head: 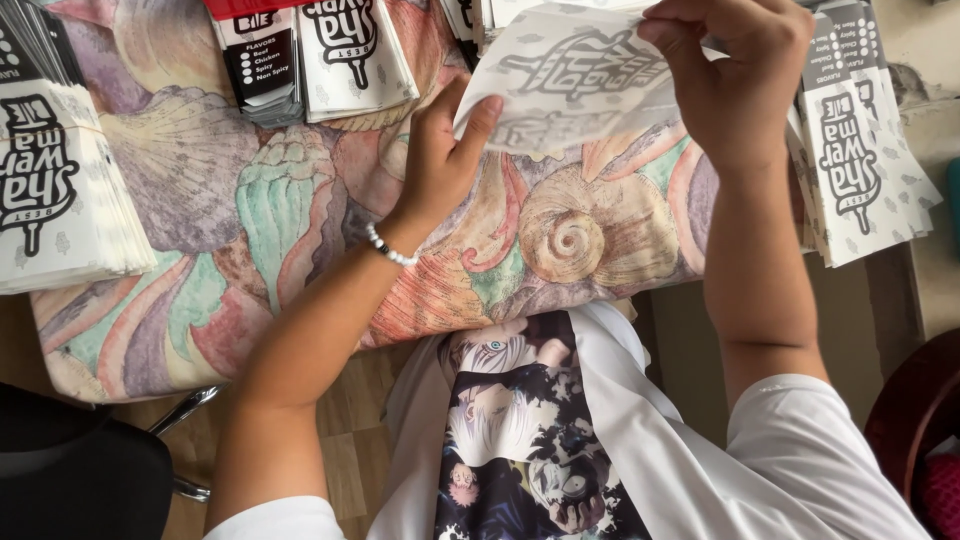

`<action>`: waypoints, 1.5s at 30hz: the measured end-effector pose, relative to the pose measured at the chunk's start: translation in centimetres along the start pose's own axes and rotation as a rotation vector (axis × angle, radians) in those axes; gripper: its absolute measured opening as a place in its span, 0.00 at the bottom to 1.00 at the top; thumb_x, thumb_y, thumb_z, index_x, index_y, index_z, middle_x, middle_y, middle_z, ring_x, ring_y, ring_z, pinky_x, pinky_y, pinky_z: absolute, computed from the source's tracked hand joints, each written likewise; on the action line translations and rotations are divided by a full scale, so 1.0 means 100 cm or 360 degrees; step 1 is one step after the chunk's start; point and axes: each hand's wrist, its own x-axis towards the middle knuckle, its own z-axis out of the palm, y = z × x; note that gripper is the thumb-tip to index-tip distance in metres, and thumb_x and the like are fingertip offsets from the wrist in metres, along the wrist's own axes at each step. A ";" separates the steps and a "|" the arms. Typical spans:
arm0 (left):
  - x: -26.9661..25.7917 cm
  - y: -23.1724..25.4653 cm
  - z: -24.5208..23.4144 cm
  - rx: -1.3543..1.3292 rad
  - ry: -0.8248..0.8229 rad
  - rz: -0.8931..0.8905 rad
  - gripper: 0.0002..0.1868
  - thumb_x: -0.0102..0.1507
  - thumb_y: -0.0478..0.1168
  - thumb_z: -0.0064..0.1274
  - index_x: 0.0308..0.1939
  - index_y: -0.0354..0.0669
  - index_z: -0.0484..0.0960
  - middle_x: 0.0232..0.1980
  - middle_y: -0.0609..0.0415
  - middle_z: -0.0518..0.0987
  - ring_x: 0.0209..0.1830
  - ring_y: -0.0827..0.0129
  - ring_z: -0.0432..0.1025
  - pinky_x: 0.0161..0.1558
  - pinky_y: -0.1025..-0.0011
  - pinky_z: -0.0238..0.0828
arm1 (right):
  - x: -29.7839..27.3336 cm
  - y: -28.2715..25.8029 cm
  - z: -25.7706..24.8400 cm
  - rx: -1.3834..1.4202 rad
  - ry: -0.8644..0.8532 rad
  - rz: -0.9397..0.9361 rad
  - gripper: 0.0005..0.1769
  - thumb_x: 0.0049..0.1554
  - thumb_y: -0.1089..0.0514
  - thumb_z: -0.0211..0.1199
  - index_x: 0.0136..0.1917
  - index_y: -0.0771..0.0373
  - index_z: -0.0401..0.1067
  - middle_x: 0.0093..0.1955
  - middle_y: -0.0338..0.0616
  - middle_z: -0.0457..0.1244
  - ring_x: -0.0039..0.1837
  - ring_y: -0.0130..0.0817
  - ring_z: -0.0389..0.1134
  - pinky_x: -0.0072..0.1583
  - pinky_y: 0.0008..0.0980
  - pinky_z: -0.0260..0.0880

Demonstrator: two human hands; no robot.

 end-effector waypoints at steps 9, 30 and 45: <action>-0.057 0.061 -0.039 -0.0777 -0.0197 -0.0619 0.33 0.63 0.55 0.58 0.60 0.34 0.67 0.57 0.46 0.77 0.53 0.59 0.77 0.42 0.76 0.86 | 0.032 -0.037 -0.011 0.0257 -0.0849 0.0305 0.03 0.67 0.70 0.74 0.49 0.70 0.81 0.44 0.47 0.69 0.41 0.33 0.64 0.46 0.31 0.64; 0.019 -0.033 -0.044 0.1293 -0.0843 0.0348 0.08 0.60 0.32 0.65 0.42 0.42 0.89 0.36 0.54 0.81 0.34 0.60 0.76 0.35 0.64 0.78 | -0.058 -0.004 0.086 -0.0180 -0.0755 0.0112 0.03 0.65 0.63 0.70 0.48 0.63 0.82 0.47 0.41 0.69 0.47 0.38 0.70 0.42 0.37 0.75; 0.013 -0.028 -0.060 0.1349 -0.0986 0.0622 0.10 0.64 0.23 0.54 0.45 0.36 0.86 0.39 0.50 0.77 0.33 0.64 0.72 0.38 0.71 0.77 | -0.038 0.003 0.055 -0.0206 -0.1235 0.0004 0.04 0.65 0.64 0.65 0.52 0.63 0.80 0.47 0.43 0.69 0.46 0.40 0.72 0.45 0.39 0.77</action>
